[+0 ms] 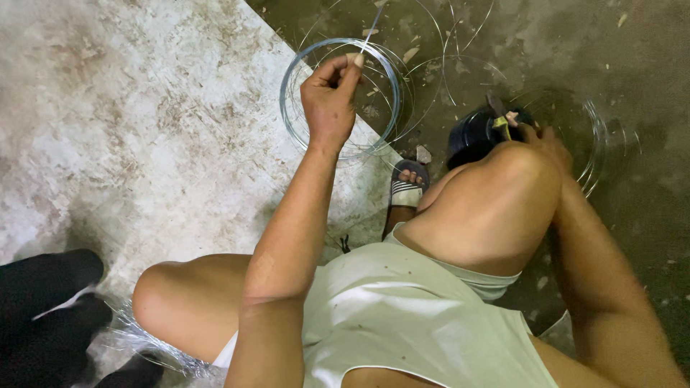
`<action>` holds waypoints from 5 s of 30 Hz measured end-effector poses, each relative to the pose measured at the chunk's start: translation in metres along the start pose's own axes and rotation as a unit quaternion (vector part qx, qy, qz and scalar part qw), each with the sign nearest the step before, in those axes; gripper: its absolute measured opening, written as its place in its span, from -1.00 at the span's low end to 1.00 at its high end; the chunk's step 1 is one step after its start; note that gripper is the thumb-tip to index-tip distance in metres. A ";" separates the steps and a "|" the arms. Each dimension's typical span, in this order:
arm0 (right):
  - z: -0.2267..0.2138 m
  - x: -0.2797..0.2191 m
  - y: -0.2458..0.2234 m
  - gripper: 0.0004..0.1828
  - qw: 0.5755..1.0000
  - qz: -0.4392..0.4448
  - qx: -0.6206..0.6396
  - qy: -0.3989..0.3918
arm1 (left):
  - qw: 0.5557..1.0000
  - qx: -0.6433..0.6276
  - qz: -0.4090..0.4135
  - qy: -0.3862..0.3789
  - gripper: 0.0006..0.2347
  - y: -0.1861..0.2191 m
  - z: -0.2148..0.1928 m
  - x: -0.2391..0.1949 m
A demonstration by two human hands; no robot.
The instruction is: The person sits on the floor and repeatedly cuts a metal wire into short segments using pliers. They hold the wire with one hand and use the pliers with the other to snip off pieces, which fall onto the floor.
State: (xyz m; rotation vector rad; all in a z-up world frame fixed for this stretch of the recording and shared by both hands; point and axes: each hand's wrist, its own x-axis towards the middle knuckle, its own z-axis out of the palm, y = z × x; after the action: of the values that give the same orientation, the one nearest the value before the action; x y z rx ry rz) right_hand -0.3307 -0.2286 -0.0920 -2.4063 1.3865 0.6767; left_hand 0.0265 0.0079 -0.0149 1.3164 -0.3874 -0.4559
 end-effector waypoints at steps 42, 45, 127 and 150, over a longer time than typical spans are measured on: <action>-0.154 -0.029 -0.187 -0.71 0.920 -0.358 0.155 -0.015 | 0.998 0.011 -0.055 -0.024 -0.85 -0.011 0.019 0.005; -0.157 -0.034 -0.188 -0.70 0.901 -0.403 0.161 0.019 | 0.997 0.011 -0.076 -0.029 -0.85 -0.013 0.016 0.003; -0.110 0.005 -0.256 -0.83 0.827 -0.392 0.393 -0.089 | 0.950 0.254 -0.012 -0.180 -0.85 -0.017 -0.012 -0.042; -0.090 0.183 -0.085 -0.83 0.972 -0.006 0.172 0.161 | 0.993 0.111 -0.026 0.022 -0.82 -0.005 -0.049 -0.032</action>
State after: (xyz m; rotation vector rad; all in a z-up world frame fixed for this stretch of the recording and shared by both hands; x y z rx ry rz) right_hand -0.1559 -0.3621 -0.1106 -2.3037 1.4632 0.0279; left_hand 0.0243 0.0644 -0.0302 1.5524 -0.3753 -0.4366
